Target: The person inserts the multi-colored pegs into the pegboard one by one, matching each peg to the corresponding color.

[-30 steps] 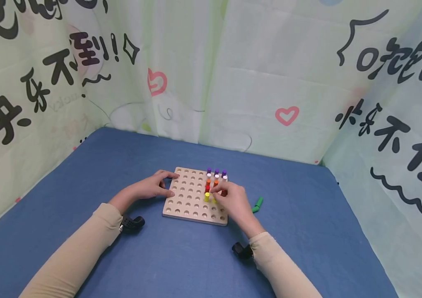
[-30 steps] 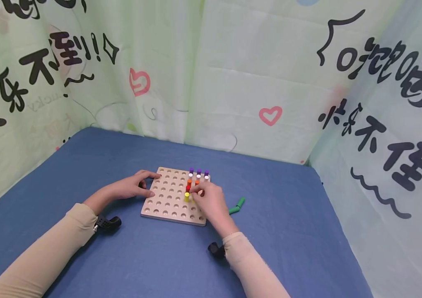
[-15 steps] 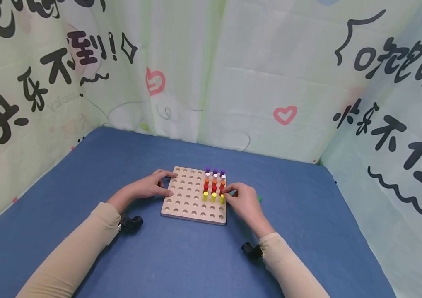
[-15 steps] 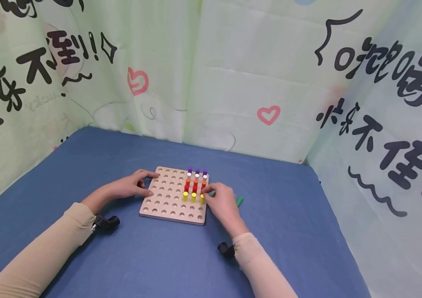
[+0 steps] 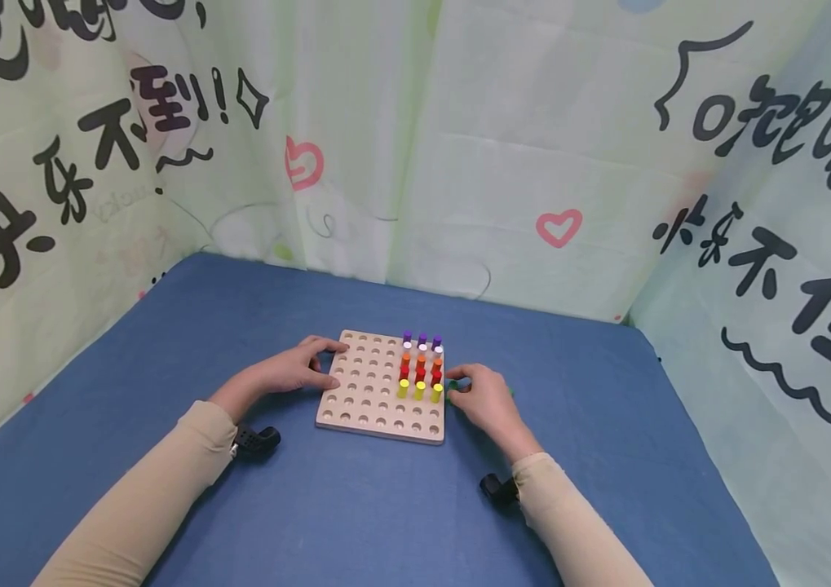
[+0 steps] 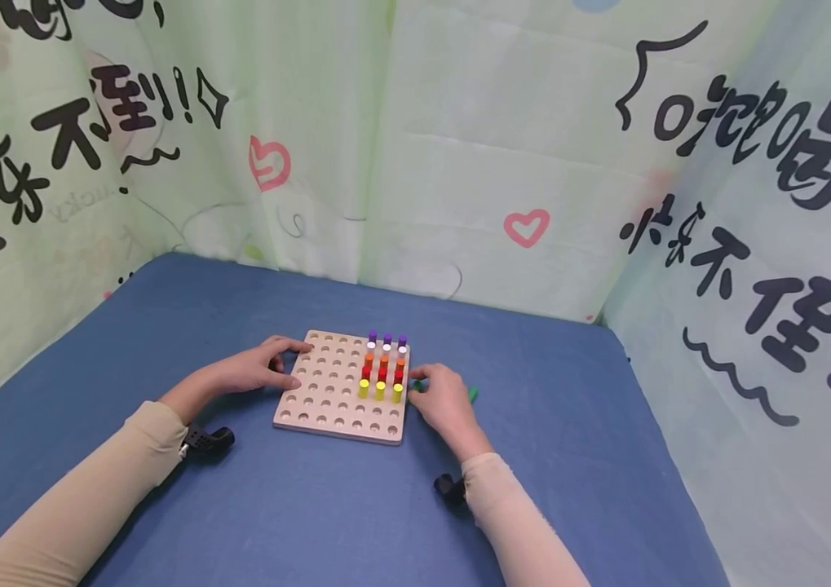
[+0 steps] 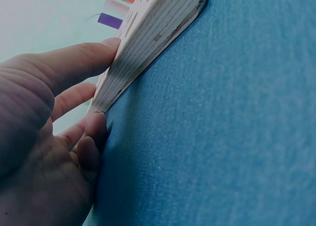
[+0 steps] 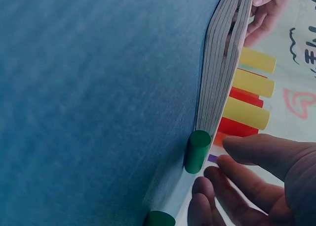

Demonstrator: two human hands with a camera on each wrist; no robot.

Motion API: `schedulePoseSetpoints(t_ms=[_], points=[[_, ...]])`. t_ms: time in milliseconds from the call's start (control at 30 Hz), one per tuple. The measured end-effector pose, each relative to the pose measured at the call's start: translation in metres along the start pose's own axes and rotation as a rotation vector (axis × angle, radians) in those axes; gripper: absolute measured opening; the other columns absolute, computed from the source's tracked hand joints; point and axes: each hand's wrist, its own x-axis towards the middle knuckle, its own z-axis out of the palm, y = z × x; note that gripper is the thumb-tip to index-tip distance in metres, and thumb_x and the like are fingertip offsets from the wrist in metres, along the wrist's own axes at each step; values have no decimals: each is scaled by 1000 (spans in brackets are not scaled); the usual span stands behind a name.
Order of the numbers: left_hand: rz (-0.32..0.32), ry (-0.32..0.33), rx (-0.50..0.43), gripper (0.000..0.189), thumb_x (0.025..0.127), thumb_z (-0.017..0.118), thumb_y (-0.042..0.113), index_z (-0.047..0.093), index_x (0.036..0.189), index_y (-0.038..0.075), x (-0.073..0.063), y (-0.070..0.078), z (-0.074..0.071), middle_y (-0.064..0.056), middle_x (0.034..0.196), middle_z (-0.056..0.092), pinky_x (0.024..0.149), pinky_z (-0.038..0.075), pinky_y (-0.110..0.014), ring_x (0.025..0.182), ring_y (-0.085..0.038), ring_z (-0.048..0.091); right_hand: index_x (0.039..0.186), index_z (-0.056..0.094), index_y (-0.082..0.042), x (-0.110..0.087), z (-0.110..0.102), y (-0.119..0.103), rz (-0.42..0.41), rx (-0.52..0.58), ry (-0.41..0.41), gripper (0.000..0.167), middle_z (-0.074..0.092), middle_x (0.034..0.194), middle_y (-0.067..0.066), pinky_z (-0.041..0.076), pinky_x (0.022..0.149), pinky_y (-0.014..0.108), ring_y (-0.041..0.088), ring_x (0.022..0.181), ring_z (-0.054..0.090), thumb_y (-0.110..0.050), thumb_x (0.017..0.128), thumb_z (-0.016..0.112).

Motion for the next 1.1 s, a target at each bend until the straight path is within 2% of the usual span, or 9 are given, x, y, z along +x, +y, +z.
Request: schedulePoseSetpoints(t_ms=[200,333,433,533,767,867,1100], points=[[5,1,-4,69,98,73,30,42,158,12,1,0,1,-19,147,34,78,39,-37,93,-23,45,132,69,-2,4,1,2,62,13,-77,41,66,130,18,57,77,36,22,88,64,-11,92,76],[11,-3,-7,69,98,73,29,42,158,12,0,0,1,-19,146,34,78,39,-37,93,-23,45,131,69,0,5,2,3,86,41,-92,43,67,127,18,57,77,35,21,87,64,-9,90,78],[12,-7,-12,69,98,72,29,41,158,11,0,1,1,-19,145,34,78,39,-37,92,-23,45,127,71,-1,5,2,4,92,49,-77,41,68,125,16,56,79,36,22,89,63,-9,88,80],[9,-8,-17,69,98,72,29,41,158,11,-1,1,0,-19,146,33,78,39,-37,92,-24,44,122,72,-3,4,1,4,92,67,-58,38,66,121,16,54,76,35,23,89,61,-8,86,83],[21,-3,-19,69,98,72,28,41,158,10,-2,1,1,-20,146,34,78,39,-37,92,-24,44,102,77,-5,1,0,4,50,144,45,17,67,114,15,54,72,35,23,86,65,-2,86,81],[18,-1,-19,70,98,73,28,42,158,10,-3,0,1,-20,145,34,78,39,-37,92,-24,44,102,77,-5,-1,0,4,31,170,70,14,66,116,15,55,74,38,25,90,68,-3,88,79],[11,1,-23,70,98,73,29,42,157,11,-2,-1,1,-19,146,34,77,39,-37,92,-23,44,107,79,-6,-3,-4,2,54,267,89,17,67,118,14,55,72,37,27,97,70,-6,90,76]])
